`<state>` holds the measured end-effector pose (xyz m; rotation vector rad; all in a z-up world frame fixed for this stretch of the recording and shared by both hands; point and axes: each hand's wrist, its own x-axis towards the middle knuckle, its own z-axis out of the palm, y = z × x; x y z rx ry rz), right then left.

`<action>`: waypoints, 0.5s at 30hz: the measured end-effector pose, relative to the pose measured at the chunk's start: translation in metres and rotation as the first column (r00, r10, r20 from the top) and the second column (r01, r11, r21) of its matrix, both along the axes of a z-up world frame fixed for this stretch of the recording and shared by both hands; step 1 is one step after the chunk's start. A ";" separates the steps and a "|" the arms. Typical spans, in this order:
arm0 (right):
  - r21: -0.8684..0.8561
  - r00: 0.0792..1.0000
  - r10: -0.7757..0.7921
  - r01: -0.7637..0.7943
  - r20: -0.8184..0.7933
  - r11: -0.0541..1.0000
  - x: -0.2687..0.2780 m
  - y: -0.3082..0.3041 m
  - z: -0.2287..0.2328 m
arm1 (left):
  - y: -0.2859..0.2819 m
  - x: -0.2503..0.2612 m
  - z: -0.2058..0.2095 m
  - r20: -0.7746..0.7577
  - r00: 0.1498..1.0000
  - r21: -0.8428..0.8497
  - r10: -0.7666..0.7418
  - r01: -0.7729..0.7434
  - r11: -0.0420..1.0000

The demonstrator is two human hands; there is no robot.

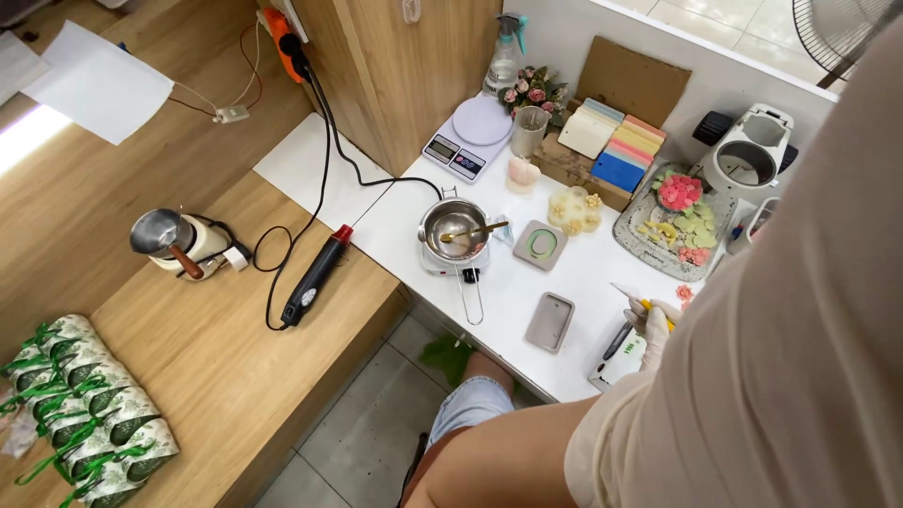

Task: The person places small red wax pieces into a pink silicone candle mold using a pencil-like tool, pressing them into position, then uses a heat gun to melt wax in a metal pot on a warmer. They alternate between arranging wax in the mold and heating the pot.

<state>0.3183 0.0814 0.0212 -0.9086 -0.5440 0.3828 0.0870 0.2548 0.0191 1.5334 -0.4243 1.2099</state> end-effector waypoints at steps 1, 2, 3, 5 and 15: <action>0.003 1.000 -0.001 0.001 -0.004 1.000 0.004 -0.001 0.000 | 0.004 -0.003 -0.001 0.014 1.000 0.006 -0.020 0.020 1.000; 0.005 1.000 0.000 0.000 -0.009 1.000 0.008 -0.002 0.000 | 0.007 -0.007 -0.002 0.027 0.999 0.010 -0.039 0.038 0.999; 0.007 1.000 0.001 -0.001 -0.014 1.000 0.012 -0.003 -0.001 | 0.010 -0.011 -0.004 0.039 0.998 0.015 -0.057 0.057 0.998; 0.010 1.000 0.009 -0.008 -0.026 1.000 0.019 -0.004 -0.004 | 0.011 -0.020 -0.007 0.063 0.994 0.024 -0.089 0.087 0.996; 0.007 0.996 -0.014 0.014 -0.090 1.000 0.108 -0.047 -0.133 | 0.001 -0.047 -0.024 0.179 0.938 0.059 -0.296 0.290 0.955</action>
